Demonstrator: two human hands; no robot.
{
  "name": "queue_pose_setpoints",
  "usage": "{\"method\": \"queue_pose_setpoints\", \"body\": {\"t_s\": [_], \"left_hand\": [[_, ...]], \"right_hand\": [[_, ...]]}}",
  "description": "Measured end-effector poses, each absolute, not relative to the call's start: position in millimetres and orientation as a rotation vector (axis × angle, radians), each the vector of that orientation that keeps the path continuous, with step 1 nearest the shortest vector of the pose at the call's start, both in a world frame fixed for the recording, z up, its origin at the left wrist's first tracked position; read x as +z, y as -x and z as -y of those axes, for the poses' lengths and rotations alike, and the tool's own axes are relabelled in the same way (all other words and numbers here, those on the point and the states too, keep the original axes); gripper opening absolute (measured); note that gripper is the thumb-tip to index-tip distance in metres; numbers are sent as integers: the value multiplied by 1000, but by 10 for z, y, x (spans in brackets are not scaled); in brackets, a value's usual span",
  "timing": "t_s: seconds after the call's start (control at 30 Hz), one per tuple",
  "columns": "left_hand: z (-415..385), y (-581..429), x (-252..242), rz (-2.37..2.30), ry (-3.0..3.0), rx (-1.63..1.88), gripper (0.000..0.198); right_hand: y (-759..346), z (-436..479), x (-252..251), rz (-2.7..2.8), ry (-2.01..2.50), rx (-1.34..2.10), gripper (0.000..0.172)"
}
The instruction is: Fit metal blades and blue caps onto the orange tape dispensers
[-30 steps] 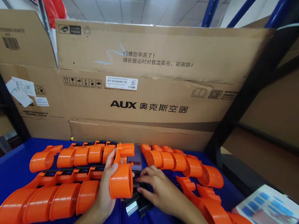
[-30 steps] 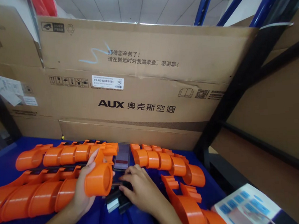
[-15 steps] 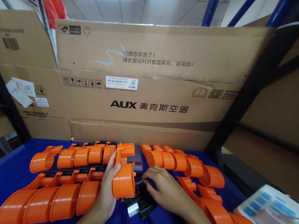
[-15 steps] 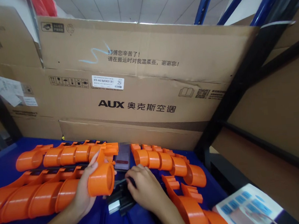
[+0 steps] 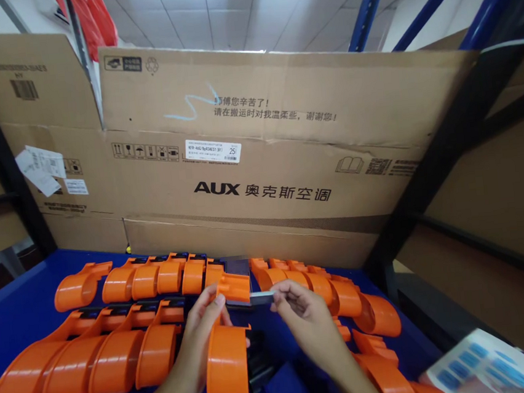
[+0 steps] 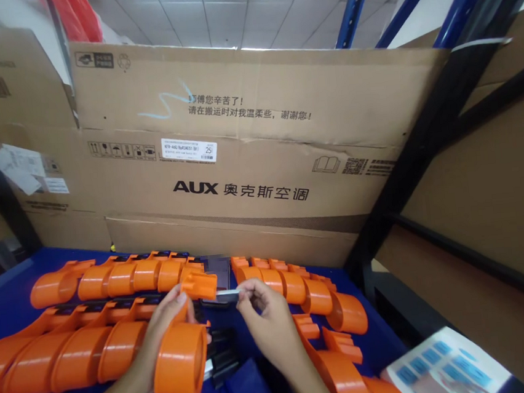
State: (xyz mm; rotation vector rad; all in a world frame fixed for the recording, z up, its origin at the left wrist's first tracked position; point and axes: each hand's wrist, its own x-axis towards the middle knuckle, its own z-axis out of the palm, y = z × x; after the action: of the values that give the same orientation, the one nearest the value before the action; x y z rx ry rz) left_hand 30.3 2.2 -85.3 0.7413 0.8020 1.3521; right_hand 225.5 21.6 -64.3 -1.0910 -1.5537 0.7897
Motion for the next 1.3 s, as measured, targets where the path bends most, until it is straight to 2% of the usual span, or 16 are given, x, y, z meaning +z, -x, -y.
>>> {"method": "queue_pose_setpoints", "body": {"t_s": [0.13, 0.33, 0.63, 1.0, 1.3], "left_hand": [[-30, -315, -904, -863, -798, 1350, 47], [-66, -320, -936, -833, -924, 1350, 37], [-31, -361, -884, -832, -834, 1356, 44], [-1, -366, -847, -848, -830, 1402, 42], [-25, -355, -881, -861, -856, 1406, 55]], "right_hand": [[-2256, -222, -587, 1424, 1046, 919, 31], [-2209, -200, -546, 1310, 971, 1026, 38], [-2233, -180, -535, 1323, 984, 1023, 36], [-2220, -144, -533, 1381, 958, 1093, 30], [-2236, -146, -507, 1420, 972, 1074, 31]]}}
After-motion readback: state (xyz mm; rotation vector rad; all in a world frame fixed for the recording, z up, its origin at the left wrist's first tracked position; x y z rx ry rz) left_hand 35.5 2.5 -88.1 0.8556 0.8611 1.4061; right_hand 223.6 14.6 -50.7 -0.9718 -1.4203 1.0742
